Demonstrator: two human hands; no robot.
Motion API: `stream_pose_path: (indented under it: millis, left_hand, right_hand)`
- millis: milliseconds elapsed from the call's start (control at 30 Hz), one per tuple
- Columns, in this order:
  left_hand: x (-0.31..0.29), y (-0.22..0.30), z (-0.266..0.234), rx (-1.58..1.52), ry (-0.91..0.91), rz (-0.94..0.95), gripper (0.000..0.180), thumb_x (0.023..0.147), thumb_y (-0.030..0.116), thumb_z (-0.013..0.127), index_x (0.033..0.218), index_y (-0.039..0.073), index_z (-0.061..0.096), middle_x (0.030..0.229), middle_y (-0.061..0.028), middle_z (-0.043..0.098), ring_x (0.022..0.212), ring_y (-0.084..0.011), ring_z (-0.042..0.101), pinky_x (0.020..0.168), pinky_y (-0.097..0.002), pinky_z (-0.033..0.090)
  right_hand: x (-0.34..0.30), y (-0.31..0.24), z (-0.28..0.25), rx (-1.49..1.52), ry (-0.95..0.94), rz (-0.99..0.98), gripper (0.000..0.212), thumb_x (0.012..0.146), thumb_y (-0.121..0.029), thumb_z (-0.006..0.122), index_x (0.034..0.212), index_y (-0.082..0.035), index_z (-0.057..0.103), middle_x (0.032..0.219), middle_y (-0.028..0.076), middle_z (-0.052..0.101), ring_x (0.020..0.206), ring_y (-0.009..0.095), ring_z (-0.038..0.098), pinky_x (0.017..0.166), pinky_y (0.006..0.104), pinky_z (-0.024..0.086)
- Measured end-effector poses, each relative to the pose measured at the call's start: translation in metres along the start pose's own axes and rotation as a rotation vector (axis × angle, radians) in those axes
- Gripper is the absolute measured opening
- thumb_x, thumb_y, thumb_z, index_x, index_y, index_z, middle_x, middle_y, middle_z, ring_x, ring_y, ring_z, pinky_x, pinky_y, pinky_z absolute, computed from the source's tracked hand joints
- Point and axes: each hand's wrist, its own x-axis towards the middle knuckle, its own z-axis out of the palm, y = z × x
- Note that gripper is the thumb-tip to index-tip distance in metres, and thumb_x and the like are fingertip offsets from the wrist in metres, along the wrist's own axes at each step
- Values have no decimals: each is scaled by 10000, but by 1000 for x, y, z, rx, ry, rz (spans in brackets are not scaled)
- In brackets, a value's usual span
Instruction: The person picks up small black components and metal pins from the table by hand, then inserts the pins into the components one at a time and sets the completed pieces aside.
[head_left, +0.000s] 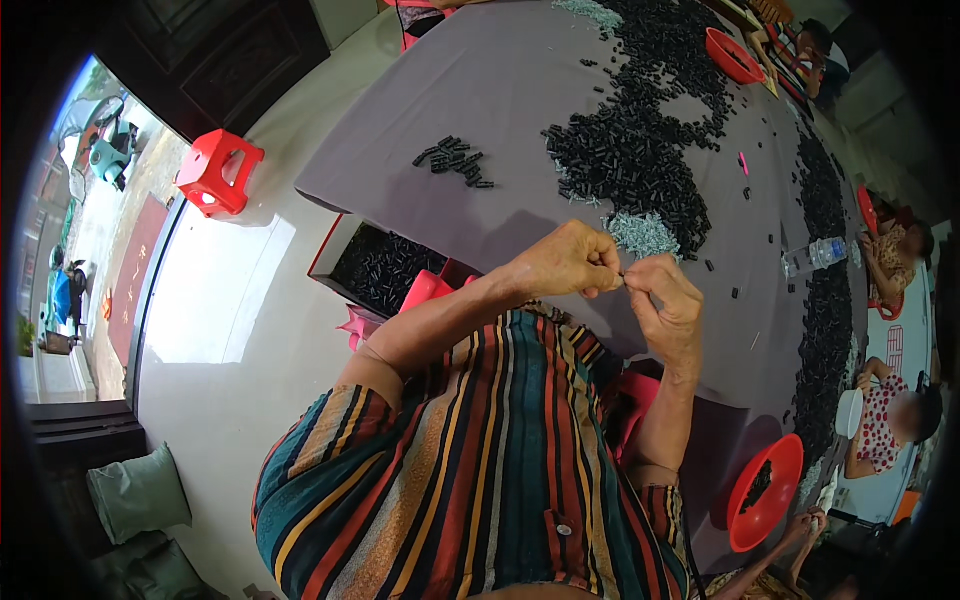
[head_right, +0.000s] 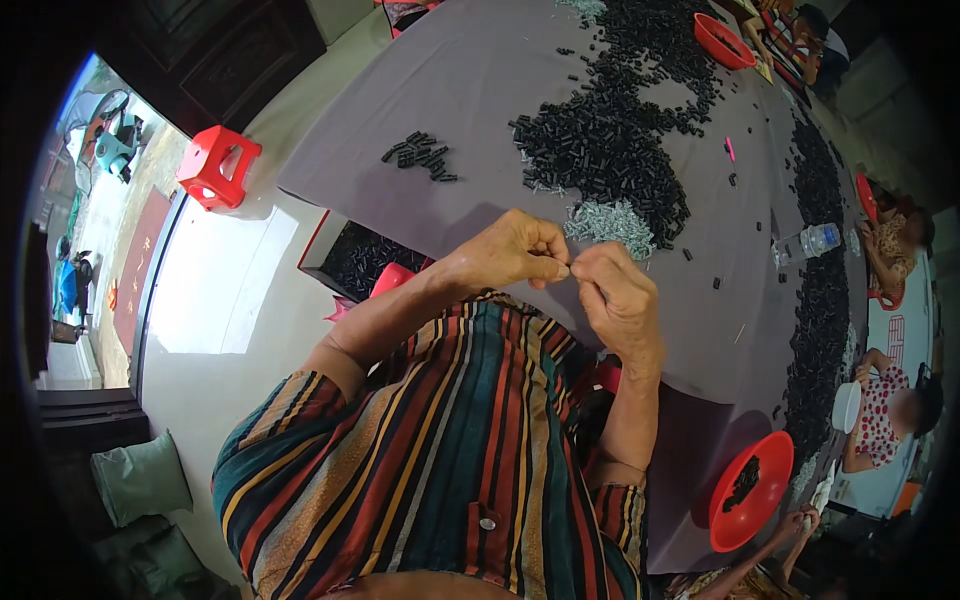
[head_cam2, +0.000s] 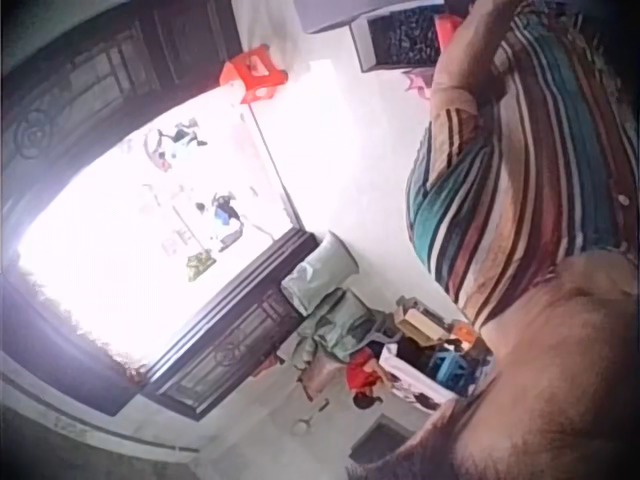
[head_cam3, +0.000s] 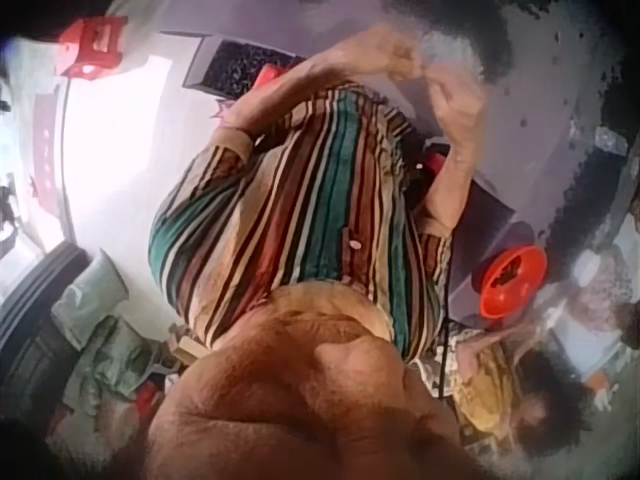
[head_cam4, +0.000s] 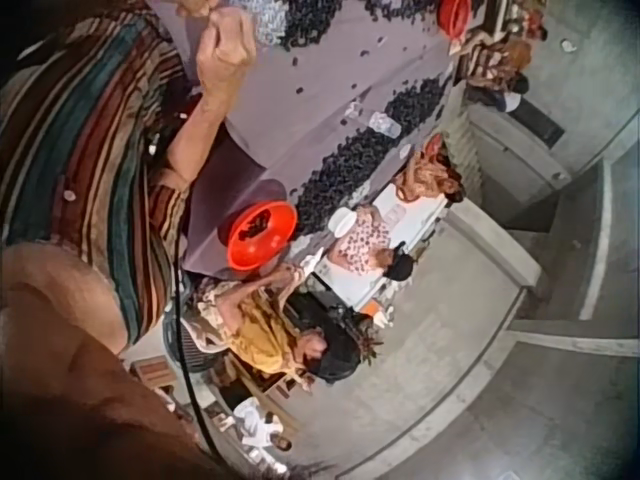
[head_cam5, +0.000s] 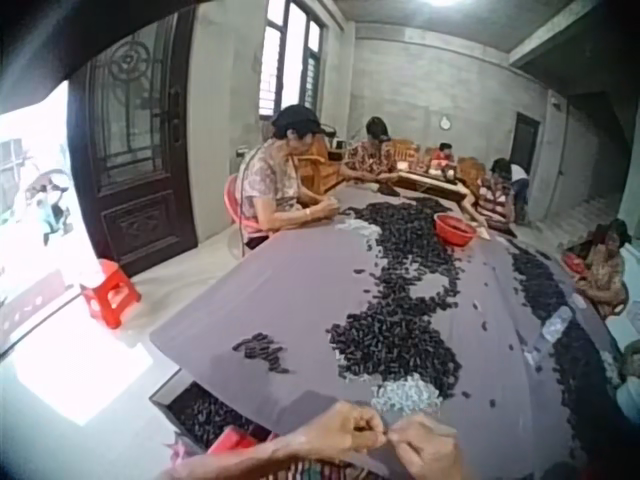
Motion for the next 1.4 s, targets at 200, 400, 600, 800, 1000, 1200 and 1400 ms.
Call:
stream_pose_path:
  millis: [200, 400, 600, 800, 1000, 1200, 1400]
  left_hand:
    - [0, 2, 0, -42, 18, 17, 90, 737, 67, 619, 761, -13, 584, 644, -37, 568, 576, -91, 526, 537, -226, 432]
    - [-2, 3, 9, -114, 84, 162, 96, 757, 70, 611, 775, -17, 575, 671, -48, 590, 586, -86, 530, 526, -223, 428]
    - [-3, 2, 11, -108, 85, 195, 104, 774, 78, 610, 783, -18, 571, 694, -53, 600, 599, -86, 533, 536, -224, 425]
    - [-5, 5, 12, -67, 27, 180, 104, 805, 57, 610, 856, -15, 556, 738, -29, 569, 646, -81, 536, 592, -212, 445]
    - [-5, 2, 15, -114, 63, 214, 116, 778, 98, 631, 785, 1, 569, 657, -16, 560, 598, -77, 534, 540, -217, 419]
    - [-4, 1, 14, -158, 51, 221, 102, 798, 82, 621, 813, -5, 569, 708, -28, 574, 616, -82, 538, 559, -219, 442]
    - [-6, 3, 16, -162, 54, 238, 93, 808, 72, 609, 834, -8, 570, 722, -34, 575, 630, -87, 544, 573, -223, 450]
  right_hand:
    - [-1, 7, 6, 165, 54, 102, 154, 715, 103, 585, 844, 22, 564, 786, 63, 559, 683, 136, 555, 604, 243, 452]
    - [-6, 12, 4, 527, 94, 292, 114, 798, 29, 589, 909, 41, 568, 811, 41, 547, 700, 95, 538, 617, 218, 454]
    - [-2, 9, 5, 592, 123, 215, 103, 800, 44, 565, 902, 35, 563, 832, 50, 532, 699, 94, 521, 625, 215, 442]
    - [-5, 14, 3, 579, 118, 176, 106, 799, 47, 553, 902, 23, 558, 851, 48, 512, 721, 88, 488, 629, 210, 425]
    - [-3, 9, 3, 536, 89, 191, 95, 811, 16, 567, 905, 16, 558, 864, 47, 515, 756, 92, 487, 652, 203, 414]
    - [-4, 2, -1, 410, 159, 174, 90, 808, 6, 574, 894, 18, 550, 871, 60, 517, 744, 101, 495, 666, 219, 428]
    - [-3, 7, -1, 614, 205, 191, 101, 789, 1, 599, 876, 13, 550, 890, 78, 523, 748, 99, 492, 662, 213, 422]
